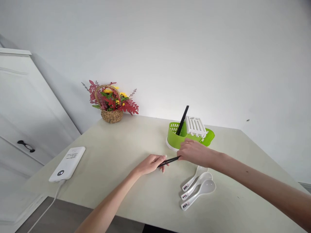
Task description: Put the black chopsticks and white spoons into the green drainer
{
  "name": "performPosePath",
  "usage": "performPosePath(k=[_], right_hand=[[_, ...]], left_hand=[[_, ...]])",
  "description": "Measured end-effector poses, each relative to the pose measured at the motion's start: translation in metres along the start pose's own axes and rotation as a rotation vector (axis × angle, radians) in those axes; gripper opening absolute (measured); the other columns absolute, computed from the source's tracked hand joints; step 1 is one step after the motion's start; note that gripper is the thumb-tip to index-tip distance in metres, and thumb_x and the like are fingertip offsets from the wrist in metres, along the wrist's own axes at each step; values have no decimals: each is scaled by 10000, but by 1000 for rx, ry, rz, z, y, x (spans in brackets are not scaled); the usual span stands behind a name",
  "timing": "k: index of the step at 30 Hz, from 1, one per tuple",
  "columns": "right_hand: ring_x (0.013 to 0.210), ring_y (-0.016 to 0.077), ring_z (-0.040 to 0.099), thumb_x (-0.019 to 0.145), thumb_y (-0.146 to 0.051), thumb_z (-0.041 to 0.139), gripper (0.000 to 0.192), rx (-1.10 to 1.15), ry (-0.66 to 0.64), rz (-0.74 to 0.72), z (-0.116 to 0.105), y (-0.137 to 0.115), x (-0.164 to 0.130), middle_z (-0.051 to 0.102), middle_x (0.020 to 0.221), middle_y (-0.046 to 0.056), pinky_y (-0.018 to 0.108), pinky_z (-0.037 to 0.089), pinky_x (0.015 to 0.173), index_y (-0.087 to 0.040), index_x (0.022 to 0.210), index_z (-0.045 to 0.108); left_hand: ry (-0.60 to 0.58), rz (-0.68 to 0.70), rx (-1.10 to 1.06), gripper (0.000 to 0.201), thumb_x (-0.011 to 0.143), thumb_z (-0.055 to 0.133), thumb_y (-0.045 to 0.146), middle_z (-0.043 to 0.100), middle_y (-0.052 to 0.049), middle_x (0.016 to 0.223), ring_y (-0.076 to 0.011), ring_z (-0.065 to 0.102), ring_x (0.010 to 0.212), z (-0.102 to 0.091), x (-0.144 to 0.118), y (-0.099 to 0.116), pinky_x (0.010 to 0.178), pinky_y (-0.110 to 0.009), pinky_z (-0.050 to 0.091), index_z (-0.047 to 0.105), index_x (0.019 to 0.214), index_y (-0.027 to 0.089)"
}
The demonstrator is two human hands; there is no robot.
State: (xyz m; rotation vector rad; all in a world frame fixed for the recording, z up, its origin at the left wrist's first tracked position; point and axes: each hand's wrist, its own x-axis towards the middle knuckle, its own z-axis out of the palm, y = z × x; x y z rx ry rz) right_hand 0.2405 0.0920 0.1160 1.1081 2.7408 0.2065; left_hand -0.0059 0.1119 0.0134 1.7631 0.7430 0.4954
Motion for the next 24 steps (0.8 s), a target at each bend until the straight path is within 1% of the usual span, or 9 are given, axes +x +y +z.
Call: performPosePath(k=[2,5,7,10,13,16,18,21,24], right_hand=[[746,199,656,1012,-283,595,259,49,-26,74,-18,1,-3,727,770,33,328,375,707,-215,801,729],[663,186,630,1029,-284,524,348,103,-80,186,-43,1,-8,703,729,27,305,285,588,-221,726,684],[654,183,618,1034,-300,486,376,142,-89,237,-58,-1,-12,690,721,22,301,257,559,-230,712,667],[728,190,643,1033,-313,457,340,245,-21,291,-76,-7,-17,717,775,5,294,295,570,-268,804,704],[728,183,668,1013,-342,498,244,418,60,377,-88,-13,-20,739,749,-30,287,365,603,-300,915,718],[735,169,700,976,-390,569,197,624,164,453,-93,-19,-23,751,731,-51,285,449,659,-286,866,696],[741,161,713,959,-414,591,215,742,212,467,-93,-22,-25,762,752,-49,283,491,689,-273,824,679],[709,162,715,951,-429,590,227,831,230,454,-89,-22,-25,766,759,-37,293,525,699,-265,821,678],[680,173,711,949,-442,580,233,854,245,442,-84,-19,-23,769,761,-23,309,540,690,-265,838,685]], left_hand=[[-29,8,-46,659,1026,390,677,551,13,630,-123,483,597,0,-2,2,600,-235,365,758,1025,130],[3,16,-81,628,1009,431,685,357,58,632,-107,321,563,2,-3,2,537,-242,267,740,1016,139],[60,31,-55,584,1012,449,665,302,63,651,-109,289,576,4,-3,1,536,-247,243,735,1028,157],[129,56,-9,540,1029,440,634,281,65,653,-111,271,573,6,-2,-1,540,-250,243,729,1063,178],[153,116,-16,521,1042,442,601,399,43,673,-117,384,617,8,-1,0,605,-241,342,735,1049,170],[156,169,-40,478,1039,492,560,605,-22,785,-156,569,795,11,0,2,783,-257,458,757,1055,162],[152,175,-56,457,1030,527,541,697,-56,856,-181,635,870,13,1,2,856,-279,492,770,1090,159],[132,159,-79,450,1010,575,532,771,-87,933,-202,697,910,14,1,0,899,-306,530,782,1127,150],[128,121,-128,453,979,632,530,798,-101,987,-227,729,964,15,2,-5,947,-340,556,787,1150,140]])
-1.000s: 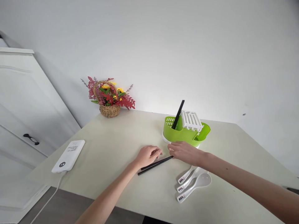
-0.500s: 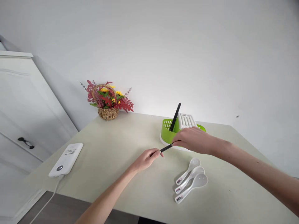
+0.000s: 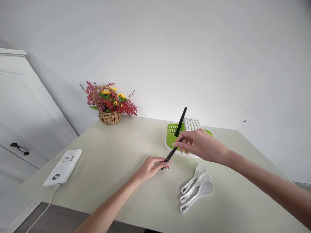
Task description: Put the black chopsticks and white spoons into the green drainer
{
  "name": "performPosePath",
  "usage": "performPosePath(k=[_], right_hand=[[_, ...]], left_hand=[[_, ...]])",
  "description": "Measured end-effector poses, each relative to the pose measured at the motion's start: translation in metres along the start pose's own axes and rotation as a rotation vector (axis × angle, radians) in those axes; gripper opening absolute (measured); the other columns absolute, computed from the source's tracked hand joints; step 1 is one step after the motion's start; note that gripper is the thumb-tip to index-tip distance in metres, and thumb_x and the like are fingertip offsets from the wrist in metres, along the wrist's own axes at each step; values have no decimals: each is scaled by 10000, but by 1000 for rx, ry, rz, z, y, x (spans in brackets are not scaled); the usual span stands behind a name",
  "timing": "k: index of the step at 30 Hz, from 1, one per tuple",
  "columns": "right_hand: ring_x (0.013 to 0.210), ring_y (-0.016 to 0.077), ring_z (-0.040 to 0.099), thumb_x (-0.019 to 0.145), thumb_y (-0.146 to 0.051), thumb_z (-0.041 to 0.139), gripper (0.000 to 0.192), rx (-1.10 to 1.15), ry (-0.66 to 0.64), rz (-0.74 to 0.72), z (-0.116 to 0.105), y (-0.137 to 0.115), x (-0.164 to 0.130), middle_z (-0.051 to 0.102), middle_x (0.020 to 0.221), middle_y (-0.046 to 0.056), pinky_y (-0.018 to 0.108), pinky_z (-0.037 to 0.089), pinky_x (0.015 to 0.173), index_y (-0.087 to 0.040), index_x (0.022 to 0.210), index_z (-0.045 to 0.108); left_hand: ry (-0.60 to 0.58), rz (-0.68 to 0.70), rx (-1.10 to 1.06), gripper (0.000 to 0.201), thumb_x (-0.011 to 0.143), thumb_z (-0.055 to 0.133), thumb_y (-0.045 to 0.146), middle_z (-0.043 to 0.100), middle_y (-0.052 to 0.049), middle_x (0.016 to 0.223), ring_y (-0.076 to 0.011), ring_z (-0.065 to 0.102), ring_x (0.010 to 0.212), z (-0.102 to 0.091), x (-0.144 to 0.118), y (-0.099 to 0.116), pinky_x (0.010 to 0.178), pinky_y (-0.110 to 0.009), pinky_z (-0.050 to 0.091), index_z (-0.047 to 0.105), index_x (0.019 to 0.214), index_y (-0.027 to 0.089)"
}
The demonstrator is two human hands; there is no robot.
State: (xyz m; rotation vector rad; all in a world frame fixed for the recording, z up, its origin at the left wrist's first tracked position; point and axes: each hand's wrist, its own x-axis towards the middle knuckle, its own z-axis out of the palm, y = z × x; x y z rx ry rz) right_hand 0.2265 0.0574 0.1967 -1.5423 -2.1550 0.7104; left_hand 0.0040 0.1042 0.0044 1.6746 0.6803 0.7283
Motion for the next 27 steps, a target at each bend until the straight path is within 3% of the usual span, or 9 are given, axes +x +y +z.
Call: performPosePath(k=[7,17,23,27], right_hand=[[644,176,699,953,-487,559,284,42,52,-8,8,9,5,763,745,-6,296,529,610,-262,830,680],[662,177,725,974,-410,551,250,99,109,-21,19,5,2,755,717,-22,302,555,693,-260,782,605],[674,188,732,969,-415,555,243,132,111,-16,21,2,0,760,734,-12,325,576,710,-265,780,590],[676,179,719,981,-454,539,237,164,102,-37,17,1,-3,758,767,-11,325,573,701,-262,874,628]], left_hand=[[-5,-59,-44,466,931,700,531,809,-114,1080,-253,747,999,-3,2,-5,1000,-385,571,802,1153,134],[-49,-53,-61,441,927,710,516,795,-113,1164,-284,726,1131,-6,1,-5,1065,-407,541,809,1140,142],[-49,-44,-40,427,925,711,513,797,-114,1149,-259,750,1029,-7,1,-2,1010,-378,560,817,1098,137],[-63,-33,-39,413,937,694,516,799,-108,1131,-229,756,944,-7,0,0,960,-351,567,814,1088,151]])
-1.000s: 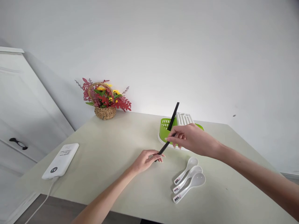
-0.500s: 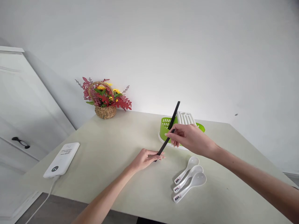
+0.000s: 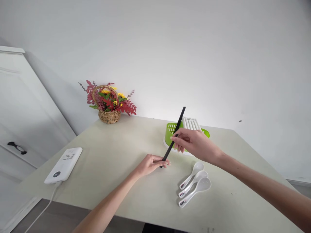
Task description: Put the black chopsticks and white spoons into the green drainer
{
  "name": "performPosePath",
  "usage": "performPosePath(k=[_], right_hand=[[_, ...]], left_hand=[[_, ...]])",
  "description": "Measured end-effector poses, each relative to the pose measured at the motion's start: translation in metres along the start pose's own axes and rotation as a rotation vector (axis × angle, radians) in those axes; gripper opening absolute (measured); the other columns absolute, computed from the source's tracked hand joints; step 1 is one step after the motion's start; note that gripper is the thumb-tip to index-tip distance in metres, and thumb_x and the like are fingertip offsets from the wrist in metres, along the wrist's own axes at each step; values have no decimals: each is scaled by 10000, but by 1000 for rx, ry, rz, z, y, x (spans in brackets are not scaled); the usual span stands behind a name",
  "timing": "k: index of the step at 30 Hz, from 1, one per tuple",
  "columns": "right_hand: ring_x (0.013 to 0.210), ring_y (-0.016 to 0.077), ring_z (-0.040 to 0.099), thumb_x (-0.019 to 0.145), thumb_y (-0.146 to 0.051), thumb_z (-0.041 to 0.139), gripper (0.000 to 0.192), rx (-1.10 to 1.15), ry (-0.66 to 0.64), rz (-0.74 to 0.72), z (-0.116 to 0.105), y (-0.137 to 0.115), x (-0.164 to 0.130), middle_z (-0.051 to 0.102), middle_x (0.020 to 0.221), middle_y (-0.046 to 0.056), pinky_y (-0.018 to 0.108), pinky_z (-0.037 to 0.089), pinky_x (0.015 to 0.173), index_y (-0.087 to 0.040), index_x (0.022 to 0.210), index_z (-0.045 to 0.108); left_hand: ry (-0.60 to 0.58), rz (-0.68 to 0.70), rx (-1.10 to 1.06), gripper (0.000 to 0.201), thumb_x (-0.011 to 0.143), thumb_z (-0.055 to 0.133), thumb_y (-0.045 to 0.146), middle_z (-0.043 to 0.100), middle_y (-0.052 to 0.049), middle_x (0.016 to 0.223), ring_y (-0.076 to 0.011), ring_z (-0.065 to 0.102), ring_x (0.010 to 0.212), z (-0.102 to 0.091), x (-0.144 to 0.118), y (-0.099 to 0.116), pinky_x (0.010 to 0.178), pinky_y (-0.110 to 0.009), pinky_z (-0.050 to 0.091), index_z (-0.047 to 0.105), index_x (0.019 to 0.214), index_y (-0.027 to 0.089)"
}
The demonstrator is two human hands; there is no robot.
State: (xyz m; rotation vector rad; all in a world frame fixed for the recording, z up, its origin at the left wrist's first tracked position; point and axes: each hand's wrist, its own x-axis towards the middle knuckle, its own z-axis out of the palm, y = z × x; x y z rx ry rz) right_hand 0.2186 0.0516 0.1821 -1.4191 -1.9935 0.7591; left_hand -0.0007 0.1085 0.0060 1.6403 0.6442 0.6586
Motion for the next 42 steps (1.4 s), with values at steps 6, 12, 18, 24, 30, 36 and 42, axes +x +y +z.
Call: performPosePath(k=[6,12,18,24,30,36,42], right_hand=[[647,167,683,987,-524,514,307,-37,70,-7,3,-1,1,750,788,-8,322,546,673,-261,850,595],[642,181,657,951,-589,582,349,15,193,-35,-36,-7,6,738,760,32,346,547,638,-250,879,621],[605,152,635,929,-533,652,301,-48,674,-67,-101,-19,19,718,761,31,318,533,586,-242,854,648],[553,132,637,966,-459,612,251,-173,555,-27,-100,16,57,745,772,24,306,528,576,-224,878,625],[608,142,683,980,-407,597,219,-155,311,127,-67,54,96,771,834,45,299,551,604,-206,896,624],[616,164,705,975,-438,594,279,-211,356,134,-57,64,109,794,906,43,329,548,658,-202,1118,636],[603,159,690,980,-467,565,297,-359,430,4,-63,44,60,784,864,13,287,480,581,-237,1153,639]], left_hand=[[21,2,-10,467,908,709,558,803,-109,1100,-237,755,945,1,0,-9,953,-357,576,809,1081,136],[85,8,17,509,903,717,562,799,-124,1063,-236,763,914,0,1,-17,911,-351,590,767,1163,127],[157,19,77,565,941,651,587,770,-103,1031,-161,716,699,0,0,-15,674,-279,573,642,1316,164],[141,16,109,494,974,590,594,759,-93,956,-140,673,657,0,2,-16,657,-270,555,688,1158,146],[119,8,130,475,992,557,594,740,-75,898,-132,655,652,1,2,-12,653,-251,540,703,1043,145],[117,-7,146,469,1002,544,590,735,-64,880,-130,653,652,1,3,-8,649,-240,526,698,976,148],[127,-15,153,481,1000,536,604,736,-61,872,-129,647,644,2,5,-10,636,-232,519,702,973,153]])
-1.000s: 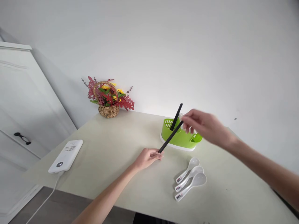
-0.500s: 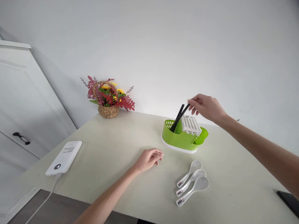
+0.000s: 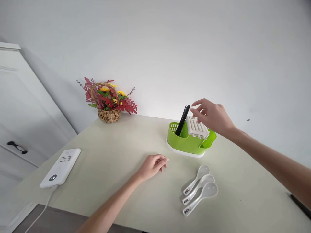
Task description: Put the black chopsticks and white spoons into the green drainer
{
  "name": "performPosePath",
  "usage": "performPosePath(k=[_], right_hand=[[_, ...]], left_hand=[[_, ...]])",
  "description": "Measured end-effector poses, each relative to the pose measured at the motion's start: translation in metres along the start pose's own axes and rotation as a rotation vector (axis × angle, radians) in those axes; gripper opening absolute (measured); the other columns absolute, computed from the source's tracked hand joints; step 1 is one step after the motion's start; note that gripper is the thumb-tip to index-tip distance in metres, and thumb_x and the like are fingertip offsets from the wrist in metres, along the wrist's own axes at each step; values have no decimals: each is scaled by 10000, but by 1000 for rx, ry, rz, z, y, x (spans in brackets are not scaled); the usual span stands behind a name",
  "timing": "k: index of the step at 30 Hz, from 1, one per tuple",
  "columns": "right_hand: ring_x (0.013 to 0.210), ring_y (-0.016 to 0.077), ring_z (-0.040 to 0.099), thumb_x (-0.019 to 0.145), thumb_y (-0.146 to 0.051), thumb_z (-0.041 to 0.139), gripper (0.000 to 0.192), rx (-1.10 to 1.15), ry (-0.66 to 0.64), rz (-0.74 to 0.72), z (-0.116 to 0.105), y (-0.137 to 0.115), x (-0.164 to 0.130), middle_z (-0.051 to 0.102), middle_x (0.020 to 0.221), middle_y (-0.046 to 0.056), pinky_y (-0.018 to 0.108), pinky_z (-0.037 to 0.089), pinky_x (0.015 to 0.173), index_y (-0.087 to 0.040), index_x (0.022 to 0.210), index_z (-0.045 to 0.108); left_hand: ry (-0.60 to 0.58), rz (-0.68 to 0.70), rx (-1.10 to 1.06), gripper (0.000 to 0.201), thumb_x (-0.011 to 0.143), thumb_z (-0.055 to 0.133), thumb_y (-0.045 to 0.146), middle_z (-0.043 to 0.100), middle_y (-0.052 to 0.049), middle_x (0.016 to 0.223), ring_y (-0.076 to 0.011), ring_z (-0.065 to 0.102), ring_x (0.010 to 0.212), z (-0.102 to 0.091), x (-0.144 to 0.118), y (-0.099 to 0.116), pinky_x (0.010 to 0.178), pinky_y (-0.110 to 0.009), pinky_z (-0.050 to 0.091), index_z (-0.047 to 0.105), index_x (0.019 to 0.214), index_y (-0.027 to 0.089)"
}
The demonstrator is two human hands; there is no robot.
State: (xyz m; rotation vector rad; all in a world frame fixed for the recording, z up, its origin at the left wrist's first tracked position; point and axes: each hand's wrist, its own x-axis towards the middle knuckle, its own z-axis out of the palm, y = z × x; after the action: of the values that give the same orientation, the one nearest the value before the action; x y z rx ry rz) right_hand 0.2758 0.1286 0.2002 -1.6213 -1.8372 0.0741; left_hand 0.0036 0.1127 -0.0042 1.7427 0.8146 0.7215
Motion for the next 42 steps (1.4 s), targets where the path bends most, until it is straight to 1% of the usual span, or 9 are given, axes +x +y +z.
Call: performPosePath(k=[5,8,13,19,24,28,34,38,42], right_hand=[[575,148,657,1013,-467,485,296,-190,-207,-239,-22,8,-63,755,759,-7,278,458,592,-267,1012,704],[618,162,674,1030,-414,428,313,-342,-399,-272,-25,28,-100,759,786,-6,277,424,584,-293,987,714],[756,209,727,1010,-413,445,259,-313,-639,24,-13,71,-152,780,896,5,327,484,678,-308,1009,681],[754,218,753,949,-616,507,377,168,-849,467,22,104,-186,787,977,75,287,517,539,-250,950,598],[708,237,747,917,-633,570,428,348,-864,514,37,105,-197,793,861,112,298,482,512,-235,761,567],[666,220,729,922,-648,562,449,373,-876,493,26,104,-197,787,828,107,313,477,536,-237,739,563],[683,193,706,864,-727,598,518,350,-704,411,-23,88,-162,762,827,77,297,508,568,-214,808,637],[638,181,654,896,-748,548,544,214,-342,320,-59,58,-127,749,804,72,329,526,602,-222,850,677],[564,183,618,937,-690,540,450,39,48,213,-71,25,-96,750,754,34,350,491,589,-263,896,676]], left_hand=[[-1,3,44,465,1006,533,591,735,-55,870,-133,651,658,1,2,1,646,-235,520,708,983,161],[2,11,71,455,1008,534,585,734,-51,858,-136,656,663,1,3,2,651,-239,519,707,980,165],[10,15,104,444,1007,537,579,728,-45,844,-138,656,664,0,3,4,653,-244,515,708,971,170],[17,-11,95,456,997,545,585,724,-51,852,-141,655,667,1,3,9,662,-254,534,717,978,163],[24,-4,94,443,1004,539,575,723,-43,852,-134,651,670,0,2,5,666,-248,529,722,992,171],[27,-3,98,451,1012,520,579,719,-38,845,-139,654,679,0,2,4,672,-250,520,719,976,176],[26,0,111,454,1013,511,584,729,-45,853,-148,655,674,0,1,7,664,-255,517,710,968,178],[25,-4,102,451,1016,512,581,730,-46,841,-150,655,673,0,0,6,662,-255,519,710,975,178],[27,-10,84,449,1020,512,575,728,-46,836,-147,659,674,0,0,3,664,-253,522,709,975,174]])
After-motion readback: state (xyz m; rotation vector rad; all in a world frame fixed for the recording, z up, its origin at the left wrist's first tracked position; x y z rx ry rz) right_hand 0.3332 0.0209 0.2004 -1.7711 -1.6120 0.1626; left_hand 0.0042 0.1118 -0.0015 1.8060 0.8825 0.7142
